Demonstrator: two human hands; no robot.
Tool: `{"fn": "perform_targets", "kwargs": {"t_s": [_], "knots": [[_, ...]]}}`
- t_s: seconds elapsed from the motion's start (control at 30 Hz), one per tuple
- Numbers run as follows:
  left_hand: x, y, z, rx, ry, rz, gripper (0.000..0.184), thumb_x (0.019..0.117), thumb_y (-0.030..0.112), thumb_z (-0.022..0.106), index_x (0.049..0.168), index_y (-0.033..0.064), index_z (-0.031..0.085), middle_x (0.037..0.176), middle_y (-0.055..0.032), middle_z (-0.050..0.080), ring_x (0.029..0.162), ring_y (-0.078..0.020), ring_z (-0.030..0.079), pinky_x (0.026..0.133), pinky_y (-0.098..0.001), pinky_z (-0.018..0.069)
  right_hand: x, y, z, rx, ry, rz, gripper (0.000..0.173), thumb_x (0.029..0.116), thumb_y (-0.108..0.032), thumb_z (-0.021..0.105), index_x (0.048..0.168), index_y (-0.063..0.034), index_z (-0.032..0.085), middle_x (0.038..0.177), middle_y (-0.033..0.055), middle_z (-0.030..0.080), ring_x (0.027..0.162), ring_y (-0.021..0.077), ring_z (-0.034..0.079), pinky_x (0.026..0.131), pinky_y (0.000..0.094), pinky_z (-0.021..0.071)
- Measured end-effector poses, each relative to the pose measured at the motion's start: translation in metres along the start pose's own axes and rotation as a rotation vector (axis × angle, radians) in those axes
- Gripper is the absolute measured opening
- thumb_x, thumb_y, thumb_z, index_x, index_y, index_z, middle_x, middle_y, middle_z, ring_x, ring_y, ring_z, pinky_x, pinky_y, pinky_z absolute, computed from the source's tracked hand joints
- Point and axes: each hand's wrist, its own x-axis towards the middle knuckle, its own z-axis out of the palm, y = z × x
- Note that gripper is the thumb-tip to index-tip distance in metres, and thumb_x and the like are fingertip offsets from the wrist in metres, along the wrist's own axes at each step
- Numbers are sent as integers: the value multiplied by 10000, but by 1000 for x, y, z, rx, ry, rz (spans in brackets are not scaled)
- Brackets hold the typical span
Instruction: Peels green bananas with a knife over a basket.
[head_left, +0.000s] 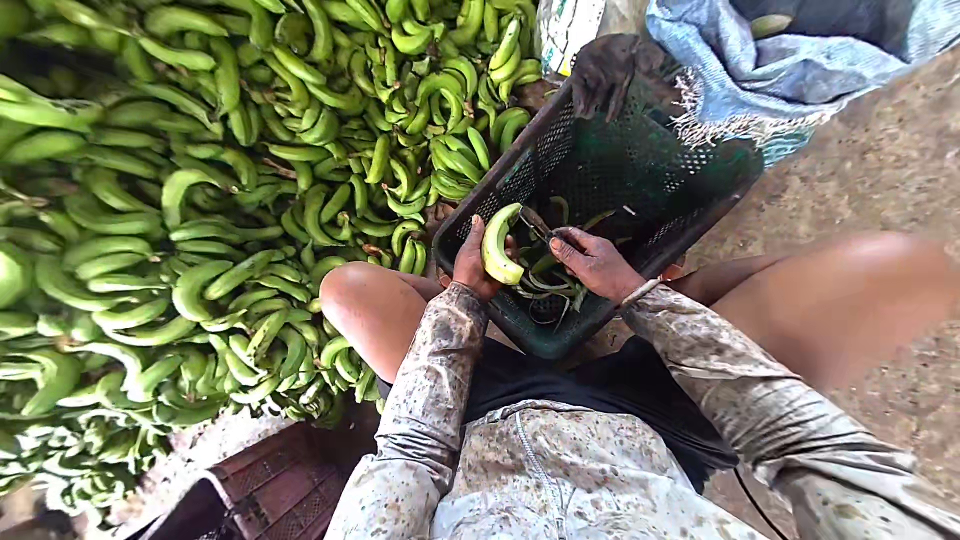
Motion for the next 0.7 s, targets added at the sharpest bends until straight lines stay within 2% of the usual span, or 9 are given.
{"fn": "perform_targets", "kwargs": {"t_s": [0.1,0.17,0.23,0.3,0.4,0.53,0.63,0.67,0.7], "knots": [[3,-3,-3,9,129,-118,549,1055,596,336,1136,104,565,755,-75,602,565,-182,595,502,-319,533,-2,-3,-3,-99,-40,-20,436,1081,-377,505,1365,-64,613,1119,126,705,912,178,667,852,406,544],[2,-4,-3,2,122,-116,478,1060,531,395,1189,103,565,814,-83,618,596,-183,607,528,-321,551,-5,1,-6,-163,-15,-33,458,1058,-376,540,1380,-53,587,1203,159,698,1071,231,688,967,460,538],[4,-4,-3,32,109,-72,369,1071,439,431,1190,115,563,811,-77,616,592,-176,607,526,-317,553,-9,4,-4,-190,15,-53,467,1040,-383,573,1346,-30,580,1169,172,698,1066,247,693,954,468,546],[9,0,-5,76,120,-55,338,1077,423,430,1174,127,561,778,-61,597,561,-161,587,501,-303,536,-15,4,0,-190,12,-101,464,1043,-384,547,1322,-18,612,1147,169,709,1059,242,697,947,461,548],[10,6,-5,96,110,-57,337,1081,391,424,1182,106,573,866,-83,639,646,-174,626,564,-329,562,-22,5,9,-204,-48,-208,469,1047,-385,514,1303,-11,634,1173,155,711,1103,212,688,984,420,543],[8,11,-9,97,-73,-87,351,1087,358,411,1149,77,611,883,-95,680,722,-177,675,639,-346,594,-21,6,14,-183,-31,-216,441,1045,-375,540,1280,-18,647,1164,148,712,1092,198,687,975,401,545],[5,12,-4,134,-70,-120,430,1086,444,364,1018,105,620,720,-44,592,537,-131,552,462,-270,488,-19,1,11,-147,39,-156,440,1059,-359,526,1306,-12,633,1132,147,716,1040,183,694,938,396,550],[6,11,-3,127,-44,-99,409,1082,428,389,1006,105,629,725,-41,596,547,-129,557,470,-271,491,-19,0,11,-156,43,-170,436,1058,-358,524,1299,-11,634,1116,141,716,1018,174,695,923,386,555],[9,10,-5,103,-27,-72,368,1080,391,417,1050,94,633,787,-56,634,616,-138,608,532,-289,534,-19,0,12,-178,34,-203,437,1051,-362,533,1287,-10,641,1114,138,718,1019,174,698,926,382,562]]}}
